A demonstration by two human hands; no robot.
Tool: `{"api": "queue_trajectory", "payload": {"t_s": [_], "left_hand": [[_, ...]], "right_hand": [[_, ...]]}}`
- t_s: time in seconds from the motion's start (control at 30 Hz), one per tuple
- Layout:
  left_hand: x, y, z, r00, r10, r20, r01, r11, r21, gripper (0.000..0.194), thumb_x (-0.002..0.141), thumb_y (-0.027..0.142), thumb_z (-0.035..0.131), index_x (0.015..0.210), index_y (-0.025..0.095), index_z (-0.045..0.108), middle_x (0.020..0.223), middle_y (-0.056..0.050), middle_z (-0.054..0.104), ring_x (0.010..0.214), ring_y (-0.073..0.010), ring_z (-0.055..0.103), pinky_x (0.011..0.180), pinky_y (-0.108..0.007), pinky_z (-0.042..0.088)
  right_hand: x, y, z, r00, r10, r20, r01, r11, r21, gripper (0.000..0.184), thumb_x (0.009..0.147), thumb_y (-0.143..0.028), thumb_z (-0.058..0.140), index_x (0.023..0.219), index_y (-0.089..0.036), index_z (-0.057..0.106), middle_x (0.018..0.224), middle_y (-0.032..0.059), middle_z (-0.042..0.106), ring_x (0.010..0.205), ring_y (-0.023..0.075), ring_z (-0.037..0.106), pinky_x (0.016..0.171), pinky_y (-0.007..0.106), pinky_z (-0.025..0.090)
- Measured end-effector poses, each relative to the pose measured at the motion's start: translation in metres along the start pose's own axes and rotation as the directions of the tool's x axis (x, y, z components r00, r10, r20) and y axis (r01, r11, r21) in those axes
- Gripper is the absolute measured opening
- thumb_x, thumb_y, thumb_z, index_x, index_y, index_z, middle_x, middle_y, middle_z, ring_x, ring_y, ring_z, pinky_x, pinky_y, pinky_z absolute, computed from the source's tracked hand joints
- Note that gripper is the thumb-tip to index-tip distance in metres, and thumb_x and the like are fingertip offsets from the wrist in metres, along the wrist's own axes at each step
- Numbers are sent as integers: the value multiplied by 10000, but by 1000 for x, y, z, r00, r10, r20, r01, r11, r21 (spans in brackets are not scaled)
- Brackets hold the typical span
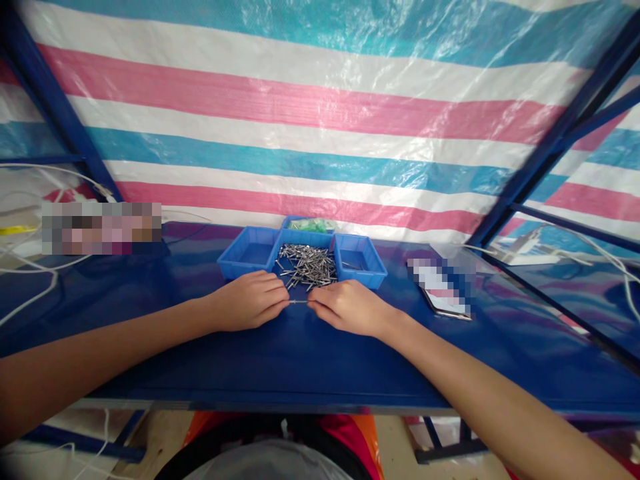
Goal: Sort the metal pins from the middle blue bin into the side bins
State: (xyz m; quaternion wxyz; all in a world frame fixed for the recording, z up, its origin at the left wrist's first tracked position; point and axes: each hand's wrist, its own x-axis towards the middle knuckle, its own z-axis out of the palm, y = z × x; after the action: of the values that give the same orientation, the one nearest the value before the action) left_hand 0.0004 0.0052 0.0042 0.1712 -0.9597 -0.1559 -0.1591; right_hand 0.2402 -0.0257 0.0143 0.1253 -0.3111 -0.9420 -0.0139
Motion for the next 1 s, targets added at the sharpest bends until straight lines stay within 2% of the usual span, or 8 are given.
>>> {"api": "queue_trajectory", "payload": {"t_s": [0.17, 0.27, 0.57, 0.73, 1.0], "left_hand": [[0, 0, 1, 1000, 24, 16, -24, 1000, -12, 232, 946, 287, 431, 821, 156, 574, 754, -31, 594, 720, -167, 519, 694, -291, 374], [0, 0, -1, 999, 45, 6, -45, 999, 10, 227, 946, 256, 420, 810, 156, 572, 754, -30, 599, 710, -168, 518, 683, -297, 367], [-1, 0, 1, 1000, 6, 4, -6, 1000, 12, 275, 964, 257, 372, 811, 155, 575, 757, -36, 600, 712, -164, 516, 695, -295, 373], [-1, 0, 0, 1000, -4, 3, 4, 1000, 12, 277, 966, 283, 383, 813, 159, 578, 748, -26, 596, 716, -167, 513, 695, -296, 375], [0, 0, -1, 1000, -19, -19, 19, 1000, 10, 287, 965, 298, 392, 811, 161, 593, 745, -27, 592, 723, -167, 512, 701, -293, 390]], "right_hand": [[0, 0, 1, 1000, 3, 8, -3, 1000, -4, 288, 985, -260, 354, 834, -155, 575, 692, 27, 599, 598, 118, 554, 585, 240, 353], [0, -1, 0, 1000, 2, 11, -2, 1000, -4, 296, 988, -268, 349, 827, -158, 570, 683, 24, 590, 594, 119, 549, 585, 242, 348], [1, 0, 0, 998, -10, 54, 10, 1000, 4, 235, 979, -268, 386, 901, -163, 581, 720, 18, 606, 630, 120, 571, 603, 232, 360], [1, -1, 1, 999, -8, 49, 7, 1000, 22, 276, 980, -260, 372, 818, -159, 570, 699, 23, 601, 601, 117, 553, 591, 234, 351], [0, 0, 1, 999, 1, 49, -2, 1000, 22, 281, 987, -262, 354, 811, -168, 552, 688, 19, 592, 598, 117, 547, 594, 237, 344]]}}
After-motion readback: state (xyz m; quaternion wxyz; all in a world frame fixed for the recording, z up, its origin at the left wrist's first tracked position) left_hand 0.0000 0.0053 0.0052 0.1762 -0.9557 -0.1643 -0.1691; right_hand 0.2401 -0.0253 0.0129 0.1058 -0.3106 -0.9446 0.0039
